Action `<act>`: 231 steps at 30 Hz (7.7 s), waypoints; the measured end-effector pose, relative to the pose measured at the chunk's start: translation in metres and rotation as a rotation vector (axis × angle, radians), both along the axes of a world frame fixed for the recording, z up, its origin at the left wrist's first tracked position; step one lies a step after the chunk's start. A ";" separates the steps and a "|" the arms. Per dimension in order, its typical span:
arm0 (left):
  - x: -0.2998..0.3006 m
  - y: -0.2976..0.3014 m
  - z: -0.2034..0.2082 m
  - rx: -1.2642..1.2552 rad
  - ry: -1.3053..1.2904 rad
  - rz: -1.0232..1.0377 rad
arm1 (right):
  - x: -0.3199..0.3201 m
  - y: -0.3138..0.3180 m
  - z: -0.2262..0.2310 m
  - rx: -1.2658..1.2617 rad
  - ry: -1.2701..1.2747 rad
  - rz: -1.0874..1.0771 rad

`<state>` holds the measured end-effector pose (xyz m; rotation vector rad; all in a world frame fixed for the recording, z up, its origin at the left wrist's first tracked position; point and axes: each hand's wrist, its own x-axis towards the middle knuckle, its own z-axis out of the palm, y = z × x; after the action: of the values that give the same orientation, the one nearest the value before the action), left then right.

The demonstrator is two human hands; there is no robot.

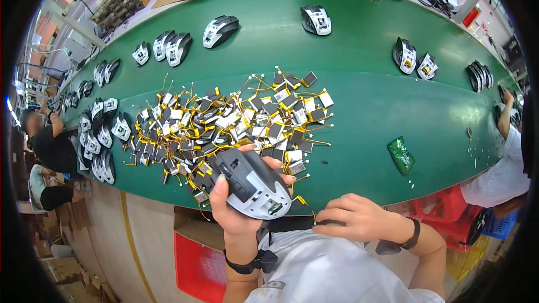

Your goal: The person assembles computer mice by inserting small batteries into the open cavities of mouse shells. They pick up a mouse shell, insert a battery, and place the completed unit on the table, repeating this process for multiple units.

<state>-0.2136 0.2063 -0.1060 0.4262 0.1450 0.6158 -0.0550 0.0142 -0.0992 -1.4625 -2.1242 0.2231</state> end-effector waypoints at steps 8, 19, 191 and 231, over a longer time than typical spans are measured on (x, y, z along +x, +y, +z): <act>0.007 -0.022 0.005 0.069 0.055 -0.084 | 0.000 0.008 -0.026 -0.030 -0.105 0.040; 0.014 -0.023 0.000 0.054 0.079 -0.114 | 0.011 0.024 -0.023 0.028 0.179 0.091; 0.061 -0.036 -0.011 -0.098 0.064 -0.167 | 0.005 0.012 0.031 0.207 0.332 -0.422; 0.079 -0.057 -0.009 -0.103 0.190 0.073 | -0.008 0.027 0.015 0.347 0.288 -0.690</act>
<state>-0.1346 0.1493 -0.1153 0.3808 0.3726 0.6359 -0.0626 0.0408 -0.0842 -1.7197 -1.2609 -0.1770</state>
